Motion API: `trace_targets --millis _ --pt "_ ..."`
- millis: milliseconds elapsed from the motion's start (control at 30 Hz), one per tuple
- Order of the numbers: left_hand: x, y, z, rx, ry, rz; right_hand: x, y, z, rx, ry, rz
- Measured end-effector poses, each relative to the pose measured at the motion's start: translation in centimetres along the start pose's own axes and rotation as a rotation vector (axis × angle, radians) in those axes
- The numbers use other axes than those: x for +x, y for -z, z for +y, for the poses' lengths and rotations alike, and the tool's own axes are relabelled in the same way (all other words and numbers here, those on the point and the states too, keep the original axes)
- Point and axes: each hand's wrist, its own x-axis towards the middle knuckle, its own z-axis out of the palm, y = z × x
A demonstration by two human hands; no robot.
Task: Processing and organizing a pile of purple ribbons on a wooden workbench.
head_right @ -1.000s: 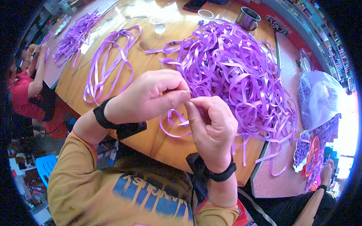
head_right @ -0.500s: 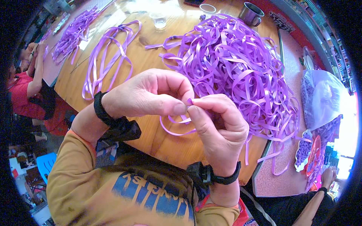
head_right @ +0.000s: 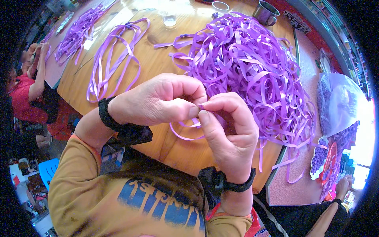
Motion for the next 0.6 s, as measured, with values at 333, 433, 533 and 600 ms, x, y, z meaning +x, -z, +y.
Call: trace_targets --millis 333,433,533,600 --pt "0.08 -0.01 -0.09 -0.208 0.142 -0.027 0.18 0.43 0.65 0.02 0.05 -0.074" --pt "0.08 0.26 0.16 -0.221 0.133 -0.046 0.25 0.44 0.53 -0.032 0.125 -0.074" --pt "0.18 0.38 -0.16 -0.291 0.122 -0.059 0.3 0.39 0.52 -0.087 0.162 -0.059" --pt "0.16 0.42 -0.21 -0.318 0.125 -0.048 0.21 0.29 0.46 -0.164 0.181 -0.04"
